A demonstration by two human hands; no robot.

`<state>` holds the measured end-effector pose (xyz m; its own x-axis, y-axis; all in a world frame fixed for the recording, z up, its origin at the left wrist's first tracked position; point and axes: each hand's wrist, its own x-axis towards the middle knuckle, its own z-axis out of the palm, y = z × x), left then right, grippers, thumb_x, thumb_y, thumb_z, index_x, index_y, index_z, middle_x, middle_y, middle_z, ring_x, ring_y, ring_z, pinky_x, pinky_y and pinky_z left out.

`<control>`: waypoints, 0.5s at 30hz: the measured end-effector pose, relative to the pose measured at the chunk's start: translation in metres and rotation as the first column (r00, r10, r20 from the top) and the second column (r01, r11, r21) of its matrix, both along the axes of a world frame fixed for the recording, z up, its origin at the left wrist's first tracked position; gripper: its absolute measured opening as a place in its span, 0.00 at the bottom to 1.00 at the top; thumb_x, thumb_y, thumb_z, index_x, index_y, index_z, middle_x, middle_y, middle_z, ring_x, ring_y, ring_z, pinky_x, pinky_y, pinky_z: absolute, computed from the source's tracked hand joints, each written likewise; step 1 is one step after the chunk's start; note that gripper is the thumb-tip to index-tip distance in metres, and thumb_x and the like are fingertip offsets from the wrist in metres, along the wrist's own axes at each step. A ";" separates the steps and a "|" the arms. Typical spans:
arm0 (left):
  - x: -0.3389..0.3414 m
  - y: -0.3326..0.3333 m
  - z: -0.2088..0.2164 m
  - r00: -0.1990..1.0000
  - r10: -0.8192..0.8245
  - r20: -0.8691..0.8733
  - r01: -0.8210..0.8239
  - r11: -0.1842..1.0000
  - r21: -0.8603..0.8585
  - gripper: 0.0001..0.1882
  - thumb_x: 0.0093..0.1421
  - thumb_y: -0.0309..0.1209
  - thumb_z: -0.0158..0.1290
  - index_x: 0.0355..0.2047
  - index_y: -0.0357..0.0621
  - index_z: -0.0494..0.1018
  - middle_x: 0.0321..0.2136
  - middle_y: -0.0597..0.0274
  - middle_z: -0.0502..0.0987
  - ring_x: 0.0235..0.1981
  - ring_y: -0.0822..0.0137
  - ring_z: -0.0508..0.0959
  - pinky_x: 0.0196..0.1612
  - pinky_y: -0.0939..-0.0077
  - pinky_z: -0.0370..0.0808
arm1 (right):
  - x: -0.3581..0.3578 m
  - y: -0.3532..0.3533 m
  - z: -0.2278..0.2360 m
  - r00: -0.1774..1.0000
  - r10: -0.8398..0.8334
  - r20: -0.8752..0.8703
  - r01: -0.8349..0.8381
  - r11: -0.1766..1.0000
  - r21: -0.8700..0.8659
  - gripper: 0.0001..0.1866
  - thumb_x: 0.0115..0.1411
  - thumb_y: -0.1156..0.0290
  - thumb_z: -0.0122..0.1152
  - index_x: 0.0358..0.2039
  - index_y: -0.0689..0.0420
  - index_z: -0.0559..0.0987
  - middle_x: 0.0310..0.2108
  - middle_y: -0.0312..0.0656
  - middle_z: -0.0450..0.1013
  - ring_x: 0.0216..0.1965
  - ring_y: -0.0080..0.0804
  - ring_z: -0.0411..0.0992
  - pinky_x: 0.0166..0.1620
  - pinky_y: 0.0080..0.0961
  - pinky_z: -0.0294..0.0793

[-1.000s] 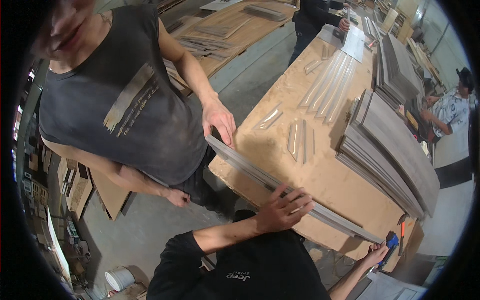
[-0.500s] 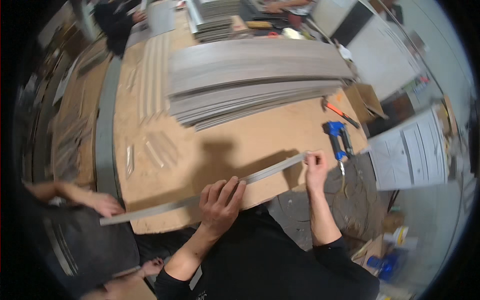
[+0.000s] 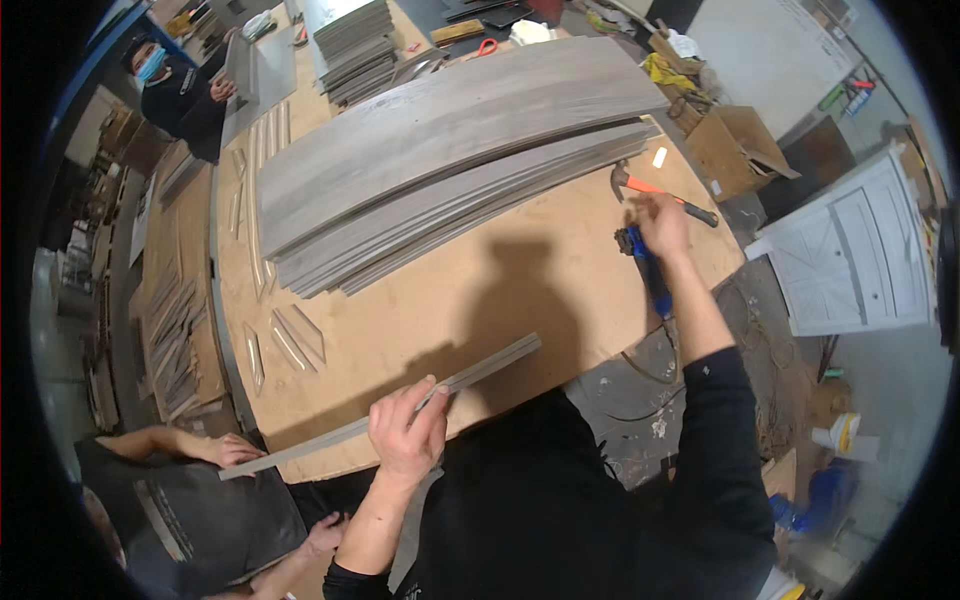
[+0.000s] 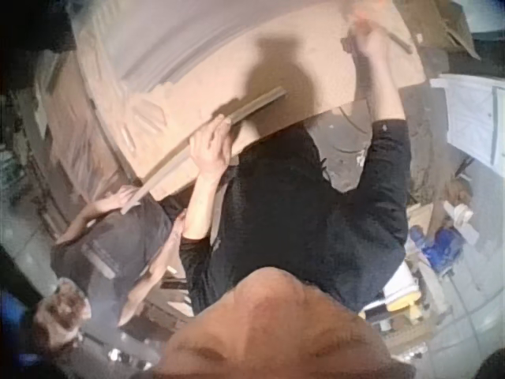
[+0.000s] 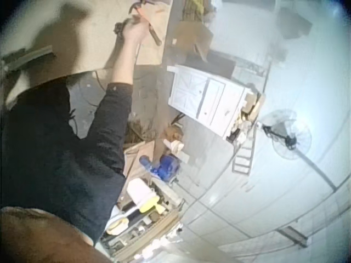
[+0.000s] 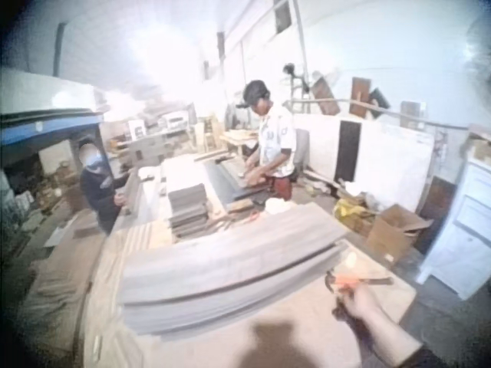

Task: The person assembles wooden panels by fitting wooden trim strips along the edges of the panels by hand and securing them using a pneumatic nail gun and a hammer.

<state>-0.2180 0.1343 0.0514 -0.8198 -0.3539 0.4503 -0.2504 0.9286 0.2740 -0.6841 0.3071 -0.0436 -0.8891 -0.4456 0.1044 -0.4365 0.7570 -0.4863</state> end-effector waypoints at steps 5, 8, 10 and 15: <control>-0.002 0.005 0.001 0.998 0.063 0.024 -0.063 0.998 0.000 0.16 0.51 0.22 0.63 0.41 0.50 0.81 0.45 0.62 0.82 0.40 0.59 0.81 0.42 0.65 0.72 | -0.060 -0.010 -0.026 0.995 -0.093 0.031 0.082 0.961 0.263 0.21 0.58 0.61 0.60 0.52 0.40 0.82 0.54 0.43 0.77 0.56 0.44 0.75 0.60 0.53 0.69; -0.008 0.010 0.002 0.997 0.070 0.041 -0.070 0.998 -0.005 0.17 0.50 0.22 0.63 0.42 0.50 0.81 0.46 0.62 0.81 0.40 0.59 0.81 0.43 0.64 0.72 | -0.084 -0.008 -0.041 0.994 -0.099 0.045 0.069 0.890 0.451 0.19 0.62 0.56 0.62 0.55 0.30 0.80 0.55 0.37 0.76 0.56 0.40 0.75 0.59 0.61 0.66; -0.010 0.011 0.003 0.997 0.073 0.040 -0.073 0.997 -0.005 0.18 0.50 0.21 0.62 0.42 0.49 0.81 0.47 0.62 0.81 0.40 0.58 0.81 0.44 0.62 0.72 | -0.094 0.000 -0.034 0.995 -0.042 0.091 -0.001 0.900 0.436 0.18 0.61 0.58 0.61 0.53 0.33 0.82 0.52 0.39 0.76 0.54 0.42 0.75 0.59 0.57 0.65; -0.015 0.015 -0.003 0.996 0.079 0.029 -0.080 0.997 0.024 0.17 0.51 0.21 0.62 0.43 0.48 0.80 0.45 0.59 0.81 0.41 0.56 0.80 0.44 0.61 0.72 | -0.082 0.037 0.020 0.998 0.066 -0.001 -0.058 0.884 0.464 0.16 0.60 0.63 0.59 0.49 0.41 0.84 0.47 0.43 0.77 0.52 0.44 0.75 0.56 0.48 0.68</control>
<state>-0.2328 0.1498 0.0486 -0.8006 -0.4293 0.4180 -0.3308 0.8984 0.2890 -0.7665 0.3441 -0.0234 -0.8579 -0.5012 -0.1132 -0.4951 0.8653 -0.0784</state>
